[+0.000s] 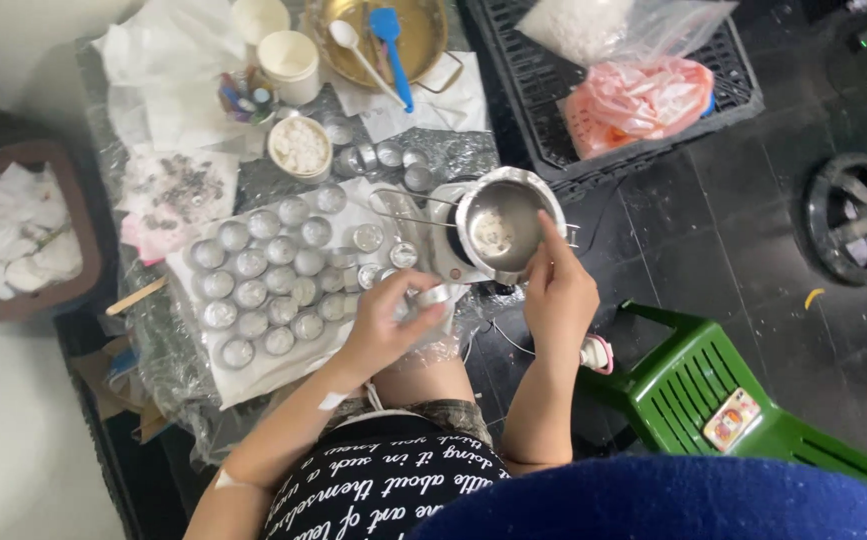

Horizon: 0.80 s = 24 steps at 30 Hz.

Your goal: Preparing candle wicks by attaching them to metal bases and placing them into metal tins.

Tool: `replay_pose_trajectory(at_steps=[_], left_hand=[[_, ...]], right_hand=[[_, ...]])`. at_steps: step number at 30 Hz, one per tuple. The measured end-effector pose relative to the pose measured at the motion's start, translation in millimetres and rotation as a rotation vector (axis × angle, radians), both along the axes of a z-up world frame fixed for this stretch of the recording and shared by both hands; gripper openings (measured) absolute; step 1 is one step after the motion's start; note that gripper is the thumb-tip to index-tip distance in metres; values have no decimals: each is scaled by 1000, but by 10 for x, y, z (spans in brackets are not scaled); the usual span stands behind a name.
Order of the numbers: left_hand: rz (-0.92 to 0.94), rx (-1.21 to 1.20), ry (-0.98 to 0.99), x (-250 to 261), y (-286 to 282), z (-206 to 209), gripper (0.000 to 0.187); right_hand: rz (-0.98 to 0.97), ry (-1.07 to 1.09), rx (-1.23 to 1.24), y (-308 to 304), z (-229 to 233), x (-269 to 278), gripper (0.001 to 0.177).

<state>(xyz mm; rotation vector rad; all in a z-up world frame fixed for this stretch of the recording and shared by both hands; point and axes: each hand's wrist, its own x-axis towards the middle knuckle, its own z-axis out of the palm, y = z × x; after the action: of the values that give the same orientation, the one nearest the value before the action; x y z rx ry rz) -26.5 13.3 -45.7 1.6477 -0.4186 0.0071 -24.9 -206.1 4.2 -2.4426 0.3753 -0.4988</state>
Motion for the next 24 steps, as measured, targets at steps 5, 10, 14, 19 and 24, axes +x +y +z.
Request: replay_pose_trajectory(at_steps=[5, 10, 14, 19, 24], left_hand=[[292, 86, 147, -145, 670, -326, 23], [470, 211, 274, -158, 1010, -455, 26], [488, 279, 28, -165, 1056, -430, 27], [613, 509, -391, -50, 971, -291, 27], [319, 161, 137, 81, 706, -347, 27]], right_hand=[[-17, -46, 25, 154, 5, 79, 15], [59, -74, 151, 359, -136, -40, 11], [97, -34, 165, 511, -216, -128, 11], [243, -69, 133, 747, -245, -188, 10], [546, -115, 159, 1291, -92, -174, 56]])
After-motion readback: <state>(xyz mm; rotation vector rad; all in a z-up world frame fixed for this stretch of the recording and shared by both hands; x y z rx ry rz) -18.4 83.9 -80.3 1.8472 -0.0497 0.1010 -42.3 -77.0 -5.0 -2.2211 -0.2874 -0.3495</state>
